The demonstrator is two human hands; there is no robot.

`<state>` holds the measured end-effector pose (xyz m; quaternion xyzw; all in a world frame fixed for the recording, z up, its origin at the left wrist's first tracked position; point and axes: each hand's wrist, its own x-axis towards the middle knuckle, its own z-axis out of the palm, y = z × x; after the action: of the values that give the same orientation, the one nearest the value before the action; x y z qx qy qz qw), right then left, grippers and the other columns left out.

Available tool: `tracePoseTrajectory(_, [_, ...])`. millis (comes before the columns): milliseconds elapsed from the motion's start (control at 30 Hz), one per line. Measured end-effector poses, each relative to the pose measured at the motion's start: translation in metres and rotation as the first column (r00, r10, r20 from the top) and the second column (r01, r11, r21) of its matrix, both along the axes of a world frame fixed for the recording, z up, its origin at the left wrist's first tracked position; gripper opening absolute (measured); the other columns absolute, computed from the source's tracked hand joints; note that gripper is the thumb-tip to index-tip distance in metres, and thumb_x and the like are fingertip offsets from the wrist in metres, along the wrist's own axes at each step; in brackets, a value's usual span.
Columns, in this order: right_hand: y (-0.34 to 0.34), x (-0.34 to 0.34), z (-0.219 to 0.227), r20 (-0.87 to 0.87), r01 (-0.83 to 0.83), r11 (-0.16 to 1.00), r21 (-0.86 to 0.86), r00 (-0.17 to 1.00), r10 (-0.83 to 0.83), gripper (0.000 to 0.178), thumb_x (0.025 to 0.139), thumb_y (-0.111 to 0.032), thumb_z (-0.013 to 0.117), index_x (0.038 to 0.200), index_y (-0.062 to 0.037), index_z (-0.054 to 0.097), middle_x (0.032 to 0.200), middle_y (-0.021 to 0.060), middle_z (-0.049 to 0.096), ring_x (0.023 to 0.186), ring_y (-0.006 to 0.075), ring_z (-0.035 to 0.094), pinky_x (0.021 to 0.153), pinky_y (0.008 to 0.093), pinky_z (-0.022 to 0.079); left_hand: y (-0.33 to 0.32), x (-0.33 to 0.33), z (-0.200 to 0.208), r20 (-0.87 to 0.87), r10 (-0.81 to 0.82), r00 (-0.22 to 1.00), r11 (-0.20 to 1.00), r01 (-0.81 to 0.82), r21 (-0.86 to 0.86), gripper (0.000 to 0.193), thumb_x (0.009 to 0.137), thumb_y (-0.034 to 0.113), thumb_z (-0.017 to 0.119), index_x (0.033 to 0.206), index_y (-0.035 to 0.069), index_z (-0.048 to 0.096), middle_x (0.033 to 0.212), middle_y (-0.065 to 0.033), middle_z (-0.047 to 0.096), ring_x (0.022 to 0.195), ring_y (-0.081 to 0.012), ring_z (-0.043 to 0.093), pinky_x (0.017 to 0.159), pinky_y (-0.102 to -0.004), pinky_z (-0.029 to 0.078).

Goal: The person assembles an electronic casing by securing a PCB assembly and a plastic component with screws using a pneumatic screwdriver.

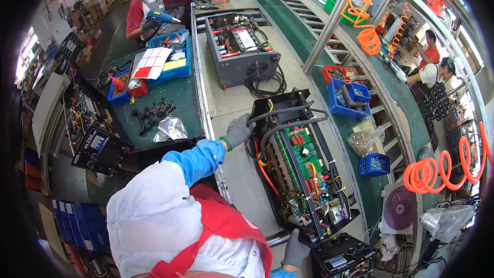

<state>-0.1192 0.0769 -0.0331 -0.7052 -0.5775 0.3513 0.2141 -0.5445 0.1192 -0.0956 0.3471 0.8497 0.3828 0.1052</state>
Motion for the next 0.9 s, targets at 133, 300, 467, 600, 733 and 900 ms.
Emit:
tracePoseTrajectory(133, [0.007,0.007,-0.006,0.18,-0.063,0.998,-0.022,0.981,0.066,0.043,0.079,-0.031,0.07,0.11,-0.0009,0.065,0.103,0.014,0.069,0.098,0.0279,0.065,0.085,0.0377,0.048,-0.001,-0.003,-0.002,-0.014,0.005,1.0,1.0,-0.006,-0.016,0.032,0.087,0.027,0.059,0.112,0.007,0.056,0.103,-0.0169,0.063,0.097,-0.0359,0.061,0.084,-0.0443,0.048])
tracePoseTrajectory(300, [0.01,0.015,-0.017,0.169,-0.076,0.996,0.039,0.983,0.068,0.046,0.077,-0.037,0.071,0.106,-0.0018,0.067,0.103,0.0138,0.07,0.097,0.0284,0.066,0.085,0.0378,0.049,0.009,-0.004,-0.006,-0.052,-0.004,0.999,0.999,0.003,-0.036,0.03,0.087,0.027,0.057,0.11,0.009,0.057,0.102,-0.0166,0.063,0.095,-0.0356,0.062,0.082,-0.0448,0.048])
tracePoseTrajectory(467, [0.013,0.006,-0.009,0.235,-0.055,0.997,-0.049,0.97,0.065,0.048,0.075,-0.043,0.07,0.102,-0.003,0.069,0.1,0.0124,0.071,0.096,0.0287,0.066,0.085,0.0394,0.049,0.008,-0.008,-0.007,-0.073,0.035,0.997,0.999,-0.036,-0.011,0.029,0.088,0.028,0.055,0.109,0.009,0.058,0.101,-0.0171,0.064,0.093,-0.0362,0.062,0.081,-0.0457,0.048])
tracePoseTrajectory(600, [0.01,-0.007,0.006,0.252,-0.063,0.997,-0.051,0.965,0.073,0.049,0.075,-0.048,0.069,0.1,-0.0064,0.071,0.098,0.011,0.071,0.095,0.029,0.066,0.087,0.0403,0.049,0.007,-0.01,0.001,-0.046,0.036,0.998,0.999,-0.038,-0.038,0.03,0.088,0.03,0.056,0.106,0.006,0.057,0.099,-0.02,0.063,0.093,-0.0384,0.061,0.08,-0.046,0.048])
tracePoseTrajectory(733, [0.011,-0.004,-0.001,0.23,-0.101,0.995,-0.018,0.968,0.102,0.051,0.075,-0.052,0.068,0.102,-0.0088,0.071,0.099,0.0102,0.071,0.096,0.0292,0.066,0.088,0.0396,0.049,0.012,-0.014,-0.008,-0.088,0.06,0.994,0.997,-0.063,-0.033,0.03,0.087,0.03,0.056,0.105,0.006,0.058,0.098,-0.0196,0.064,0.092,-0.0383,0.062,0.08,-0.0469,0.048])
tracePoseTrajectory(900, [0.017,-0.004,-0.006,0.256,-0.1,0.994,-0.049,0.96,0.11,0.056,0.074,-0.056,0.067,0.106,-0.0099,0.069,0.103,0.0096,0.07,0.098,0.0291,0.065,0.089,0.0395,0.049,0.016,-0.018,-0.005,-0.096,0.072,0.993,0.996,-0.077,-0.045,0.027,0.087,0.029,0.056,0.103,0.007,0.058,0.096,-0.0191,0.064,0.089,-0.0386,0.062,0.078,-0.0481,0.048])
